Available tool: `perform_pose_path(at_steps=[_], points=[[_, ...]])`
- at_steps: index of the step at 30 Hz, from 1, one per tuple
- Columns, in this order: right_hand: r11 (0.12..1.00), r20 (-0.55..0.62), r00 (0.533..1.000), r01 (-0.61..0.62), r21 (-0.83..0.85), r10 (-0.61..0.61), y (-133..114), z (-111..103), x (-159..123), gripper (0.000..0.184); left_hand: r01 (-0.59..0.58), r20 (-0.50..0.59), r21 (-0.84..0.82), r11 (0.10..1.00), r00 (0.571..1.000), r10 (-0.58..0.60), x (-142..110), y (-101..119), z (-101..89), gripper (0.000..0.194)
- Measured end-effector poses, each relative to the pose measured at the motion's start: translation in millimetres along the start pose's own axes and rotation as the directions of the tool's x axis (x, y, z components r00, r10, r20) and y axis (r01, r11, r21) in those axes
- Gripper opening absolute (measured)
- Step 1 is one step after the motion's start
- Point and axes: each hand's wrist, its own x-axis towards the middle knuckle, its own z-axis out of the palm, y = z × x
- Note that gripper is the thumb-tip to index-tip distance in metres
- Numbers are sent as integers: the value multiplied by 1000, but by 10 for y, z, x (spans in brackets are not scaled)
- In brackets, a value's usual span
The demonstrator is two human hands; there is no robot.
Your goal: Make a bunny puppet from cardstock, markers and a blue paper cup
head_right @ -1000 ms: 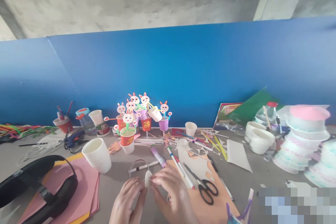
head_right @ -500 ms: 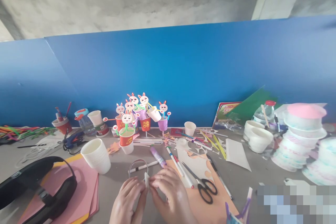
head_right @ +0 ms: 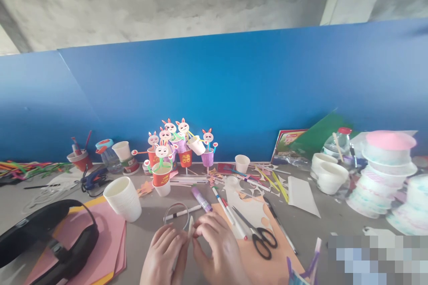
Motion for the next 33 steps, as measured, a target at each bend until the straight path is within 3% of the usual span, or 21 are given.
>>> perform_pose_path(at_steps=[12, 19, 22, 27, 31, 33], points=[[996, 35, 996, -82, 41, 81, 19, 39, -41, 22, -7, 34, -1, 1000, 999, 7, -70, -51, 86, 27], [981, 18, 990, -140, 134, 139, 71, 78, -60, 19, 41, 18, -103, 994, 999, -39, 22, 20, -42, 23], [971, -12, 984, -171, 168, 175, 90, 75, -68, 16, 148, 12, -209, 967, 989, -149, 11, 15, -54, 20], [899, -35, 944, -300, 319, 327, 132, 28, -40, 14, 451, 128, -375, 810, 891, -436, -53, -22, -38, 32], [838, -118, 865, -427, 341, 488, 236, -12, -19, 20, 655, 317, -510, 558, 746, -586, -29, -67, -118, 45], [871, -136, 869, -443, 212, 475, 283, -16, -26, 24, 706, 396, -570, 420, 684, -612, -7, -95, -166, 46]])
